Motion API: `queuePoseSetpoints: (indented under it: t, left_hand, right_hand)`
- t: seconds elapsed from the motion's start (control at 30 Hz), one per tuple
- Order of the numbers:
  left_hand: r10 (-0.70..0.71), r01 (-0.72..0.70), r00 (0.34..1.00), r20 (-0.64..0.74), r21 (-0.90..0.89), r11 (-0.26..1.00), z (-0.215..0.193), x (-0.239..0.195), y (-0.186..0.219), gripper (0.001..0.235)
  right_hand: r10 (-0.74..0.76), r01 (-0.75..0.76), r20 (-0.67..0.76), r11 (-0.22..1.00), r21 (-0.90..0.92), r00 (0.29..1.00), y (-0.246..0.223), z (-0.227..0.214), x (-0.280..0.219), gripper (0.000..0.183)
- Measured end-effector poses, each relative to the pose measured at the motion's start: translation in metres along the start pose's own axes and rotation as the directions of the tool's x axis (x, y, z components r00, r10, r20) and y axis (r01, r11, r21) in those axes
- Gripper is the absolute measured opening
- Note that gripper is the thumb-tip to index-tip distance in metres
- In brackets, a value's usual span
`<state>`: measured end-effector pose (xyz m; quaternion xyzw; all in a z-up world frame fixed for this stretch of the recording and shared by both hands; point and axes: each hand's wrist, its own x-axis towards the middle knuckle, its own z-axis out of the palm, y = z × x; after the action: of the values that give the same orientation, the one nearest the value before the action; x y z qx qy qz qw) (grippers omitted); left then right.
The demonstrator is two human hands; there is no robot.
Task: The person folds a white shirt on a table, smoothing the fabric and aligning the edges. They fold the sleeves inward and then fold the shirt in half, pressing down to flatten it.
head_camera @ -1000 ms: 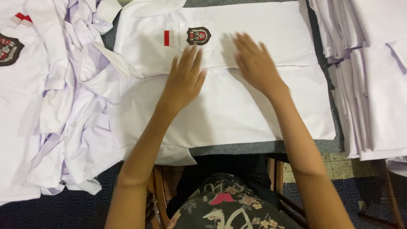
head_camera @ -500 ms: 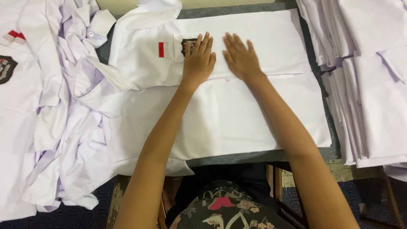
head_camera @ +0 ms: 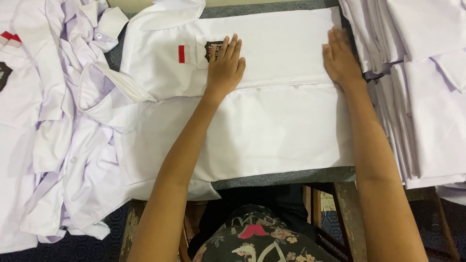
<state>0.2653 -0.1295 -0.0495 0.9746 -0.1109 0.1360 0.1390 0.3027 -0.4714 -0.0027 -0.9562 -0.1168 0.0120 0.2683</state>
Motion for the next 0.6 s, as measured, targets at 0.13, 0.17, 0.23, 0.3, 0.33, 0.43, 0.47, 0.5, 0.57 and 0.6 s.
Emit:
queuePoseSetpoints:
  t: [0.13,0.17,0.23,0.3,0.33,0.43,0.47,0.5,0.57,0.6]
  left_hand:
    - [0.001,-0.001,1.000,0.013,0.021,1.000,0.004,0.007,-0.001,0.056]
    - [0.075,-0.066,0.986,-0.150,0.060,0.996,0.007,0.012,-0.003,0.046]
    - [0.150,-0.122,0.940,-0.305,0.109,0.986,0.010,0.027,-0.004,0.037]
    - [0.199,-0.173,0.933,-0.299,0.112,0.979,0.011,0.047,-0.001,0.040]
    - [0.200,-0.174,0.933,-0.301,0.111,0.979,0.021,0.060,0.000,0.040]
    - [0.180,-0.145,0.952,-0.246,0.153,0.978,0.036,0.091,0.002,0.046]
    - [0.097,-0.077,0.989,-0.114,0.167,0.983,0.032,0.096,0.002,0.051]
    - [0.007,-0.011,1.000,0.018,0.190,0.982,0.027,0.102,0.002,0.056]
    - [0.025,-0.018,0.999,-0.040,0.162,0.987,0.040,0.093,-0.009,0.054]
    - [0.037,-0.024,0.994,-0.100,0.132,0.991,0.045,0.090,-0.017,0.051]
  right_hand:
    - [0.019,-0.023,-0.029,0.989,-0.148,0.999,0.006,0.012,0.015,0.066]
    - [-0.030,0.002,-0.093,0.957,-0.291,0.995,0.008,0.019,0.024,0.063]
    - [-0.090,0.019,-0.146,0.903,-0.429,0.985,-0.011,0.033,0.035,0.061]
    - [-0.188,0.180,-0.005,0.950,-0.257,0.982,-0.052,0.043,0.039,0.067]
    - [-0.188,0.180,-0.006,0.949,-0.258,0.982,-0.066,0.057,0.051,0.067]
    - [-0.267,0.267,0.023,0.945,-0.187,0.963,-0.101,0.092,0.079,0.063]
    - [-0.266,0.267,0.030,0.951,-0.156,0.964,-0.108,0.099,0.087,0.063]
    - [-0.265,0.268,0.036,0.955,-0.125,0.963,-0.114,0.105,0.094,0.063]
    - [-0.229,0.238,0.073,0.959,-0.153,0.971,-0.111,0.105,0.097,0.063]
    - [-0.193,0.211,0.112,0.960,-0.185,0.975,-0.112,0.105,0.101,0.063]
